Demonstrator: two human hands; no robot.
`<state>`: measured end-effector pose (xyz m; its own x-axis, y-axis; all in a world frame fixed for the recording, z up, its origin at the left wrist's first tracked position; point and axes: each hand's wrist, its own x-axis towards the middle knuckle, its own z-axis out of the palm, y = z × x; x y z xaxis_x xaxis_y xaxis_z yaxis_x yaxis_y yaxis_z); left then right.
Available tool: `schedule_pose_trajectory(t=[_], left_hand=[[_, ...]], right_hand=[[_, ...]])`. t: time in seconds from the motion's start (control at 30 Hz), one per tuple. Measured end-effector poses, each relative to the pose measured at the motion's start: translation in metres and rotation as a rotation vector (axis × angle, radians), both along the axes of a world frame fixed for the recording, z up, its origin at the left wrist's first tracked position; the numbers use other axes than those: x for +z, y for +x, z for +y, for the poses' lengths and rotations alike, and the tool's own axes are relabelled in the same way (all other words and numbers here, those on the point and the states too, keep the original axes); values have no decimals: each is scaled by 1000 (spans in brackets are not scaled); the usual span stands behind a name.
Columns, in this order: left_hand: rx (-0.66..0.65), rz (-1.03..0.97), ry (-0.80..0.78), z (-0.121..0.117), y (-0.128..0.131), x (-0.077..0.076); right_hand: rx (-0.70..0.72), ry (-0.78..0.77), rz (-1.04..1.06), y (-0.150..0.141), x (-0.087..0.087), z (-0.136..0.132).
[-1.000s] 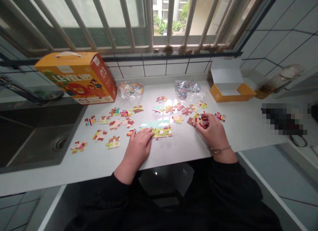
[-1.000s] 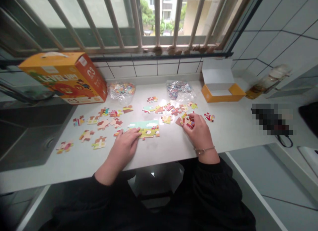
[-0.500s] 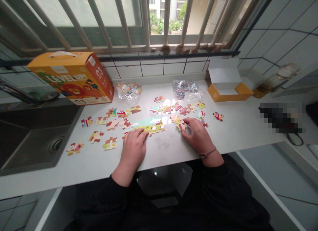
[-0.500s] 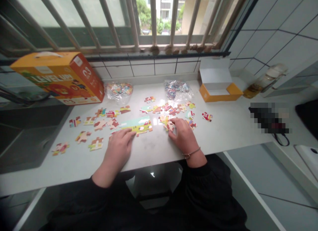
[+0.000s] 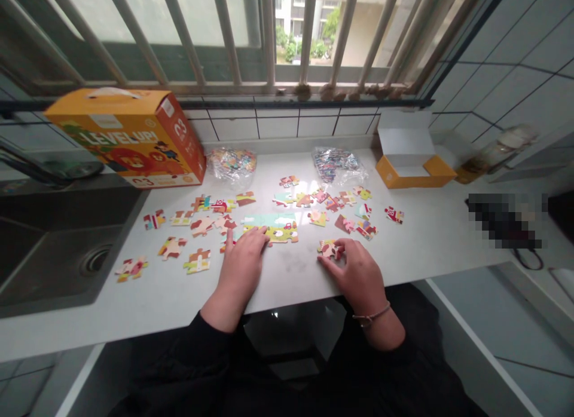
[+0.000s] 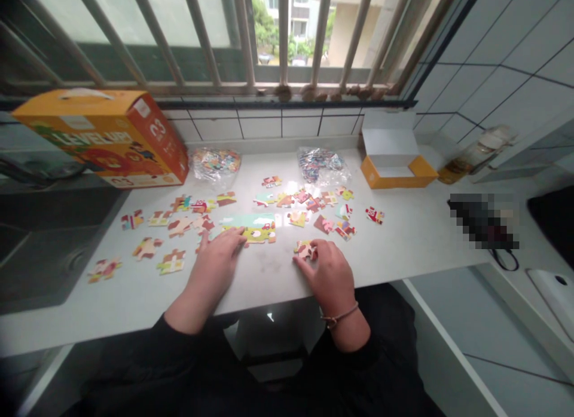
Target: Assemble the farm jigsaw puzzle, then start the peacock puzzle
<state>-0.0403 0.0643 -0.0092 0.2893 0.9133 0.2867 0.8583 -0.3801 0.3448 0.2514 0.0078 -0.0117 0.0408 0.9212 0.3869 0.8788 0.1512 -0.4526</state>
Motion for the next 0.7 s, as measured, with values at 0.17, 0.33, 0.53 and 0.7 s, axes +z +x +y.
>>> schedule_pose_trajectory(t=[0.17,0.33,0.53,0.7], left_hand=[[6,26,28,5,2,4],[-18,49,18,2,4,3],[-171,50,116,-15,14,10],[-746,-1,80,-81,55,2]], right_hand=[[1,52,-3,-3,-5,4],[14,48,29,-6,-5,6],[-9,48,26,-6,-4,6],[-21,49,10,-8,-6,6]])
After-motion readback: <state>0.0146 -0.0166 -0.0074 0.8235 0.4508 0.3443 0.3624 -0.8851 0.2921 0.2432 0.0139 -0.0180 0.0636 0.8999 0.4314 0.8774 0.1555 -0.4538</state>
